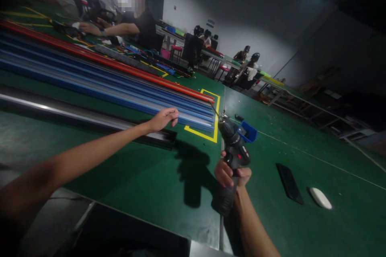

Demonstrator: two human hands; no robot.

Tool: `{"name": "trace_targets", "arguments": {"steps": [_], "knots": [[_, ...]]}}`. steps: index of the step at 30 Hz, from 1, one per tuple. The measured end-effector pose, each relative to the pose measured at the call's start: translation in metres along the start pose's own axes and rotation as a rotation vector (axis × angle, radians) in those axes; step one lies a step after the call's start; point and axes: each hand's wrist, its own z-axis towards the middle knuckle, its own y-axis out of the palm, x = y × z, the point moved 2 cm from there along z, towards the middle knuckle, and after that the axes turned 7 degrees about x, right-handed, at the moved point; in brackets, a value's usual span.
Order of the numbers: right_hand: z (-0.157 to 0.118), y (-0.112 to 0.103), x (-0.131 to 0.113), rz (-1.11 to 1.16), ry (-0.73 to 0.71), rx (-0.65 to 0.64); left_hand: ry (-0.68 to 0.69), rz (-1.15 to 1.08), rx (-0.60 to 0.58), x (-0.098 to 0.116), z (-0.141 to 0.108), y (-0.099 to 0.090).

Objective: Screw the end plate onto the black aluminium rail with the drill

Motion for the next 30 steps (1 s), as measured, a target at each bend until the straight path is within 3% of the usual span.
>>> {"name": "trace_targets", "arguments": {"steps": [6,12,17,30], "knots": [[0.009,-0.018,0.038,-0.035,0.256,0.139,-0.155,-0.22,0.15,0.008,-0.02,0.001],[-0.007,-0.032,0.046,-0.015,0.279,0.171,-0.238,-0.284,0.232,0.004,-0.04,0.006],[-0.012,-0.035,0.045,-0.034,0.299,0.221,-0.215,-0.283,0.331,0.006,-0.042,0.004],[-0.016,-0.03,0.048,0.027,0.349,0.28,-0.261,-0.286,0.226,0.004,-0.047,0.0]]}}
